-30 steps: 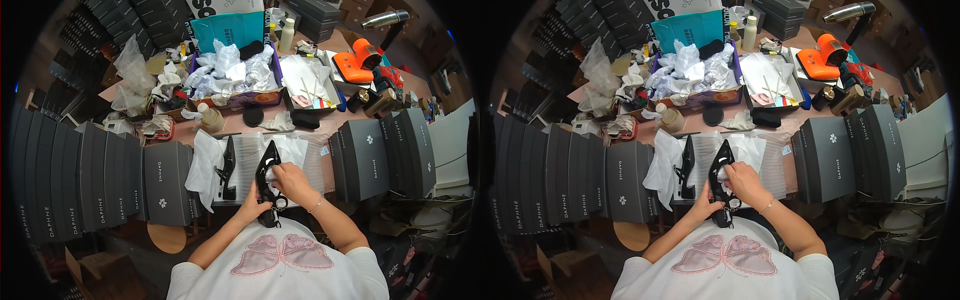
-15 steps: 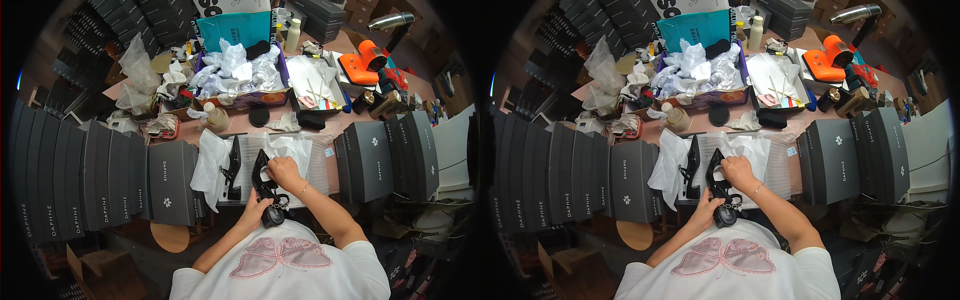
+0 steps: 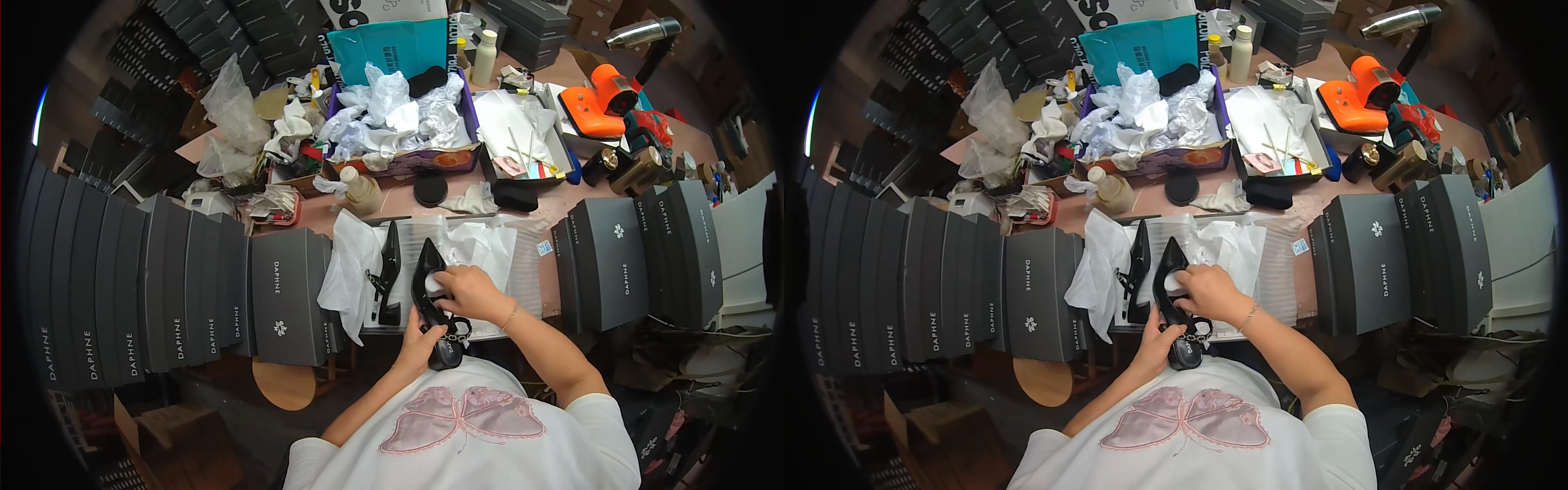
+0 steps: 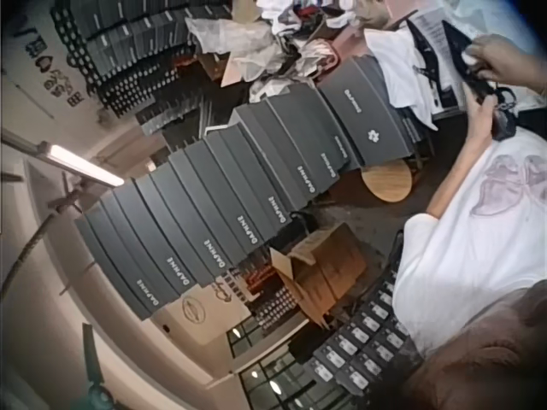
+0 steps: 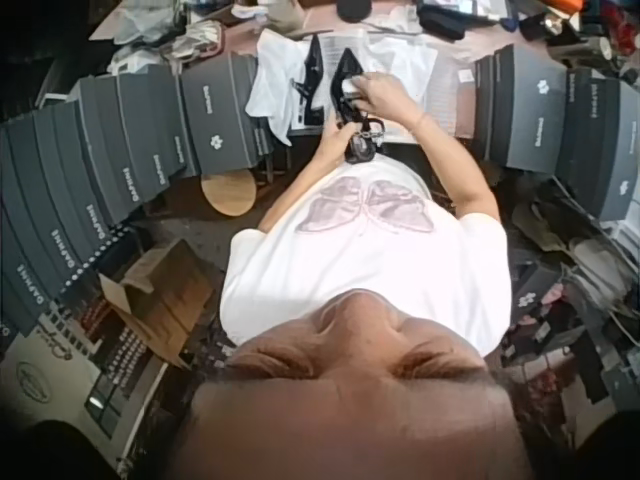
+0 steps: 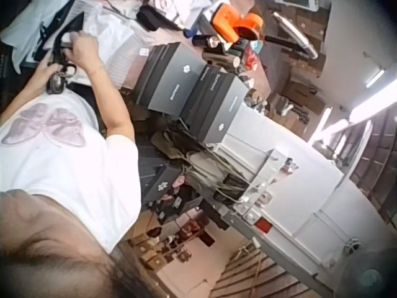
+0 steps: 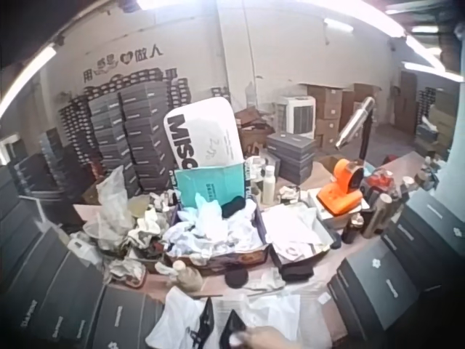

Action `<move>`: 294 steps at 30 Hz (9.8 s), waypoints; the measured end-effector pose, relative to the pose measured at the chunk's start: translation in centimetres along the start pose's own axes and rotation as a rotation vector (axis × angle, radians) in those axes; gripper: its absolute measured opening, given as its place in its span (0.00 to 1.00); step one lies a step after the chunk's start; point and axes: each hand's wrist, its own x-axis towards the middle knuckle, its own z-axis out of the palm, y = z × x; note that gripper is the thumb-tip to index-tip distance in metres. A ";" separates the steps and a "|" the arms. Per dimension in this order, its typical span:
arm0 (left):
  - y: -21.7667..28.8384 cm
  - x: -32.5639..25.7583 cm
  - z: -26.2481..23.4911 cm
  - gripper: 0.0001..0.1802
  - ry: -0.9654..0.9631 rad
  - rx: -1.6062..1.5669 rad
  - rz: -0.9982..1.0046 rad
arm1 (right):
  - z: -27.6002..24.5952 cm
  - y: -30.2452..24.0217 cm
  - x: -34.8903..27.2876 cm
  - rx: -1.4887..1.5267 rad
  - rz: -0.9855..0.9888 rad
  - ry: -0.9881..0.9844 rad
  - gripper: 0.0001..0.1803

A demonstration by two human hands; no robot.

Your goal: Inspect shoes, wrap them in packing paper, and place them into shoe boxes at a manufacturing facility.

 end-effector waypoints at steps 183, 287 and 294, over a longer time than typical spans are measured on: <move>4.5 1.7 0.6 0.34 -0.121 -0.136 -0.197 | -1.8 -2.6 -4.4 0.766 0.371 0.477 0.19; 7.1 7.0 0.1 0.22 0.105 -0.280 -0.030 | 0.8 0.0 -11.4 2.192 0.484 0.185 0.30; 6.2 7.8 -0.4 0.20 0.054 -0.304 -0.076 | 0.6 0.2 -11.6 2.197 0.413 0.186 0.31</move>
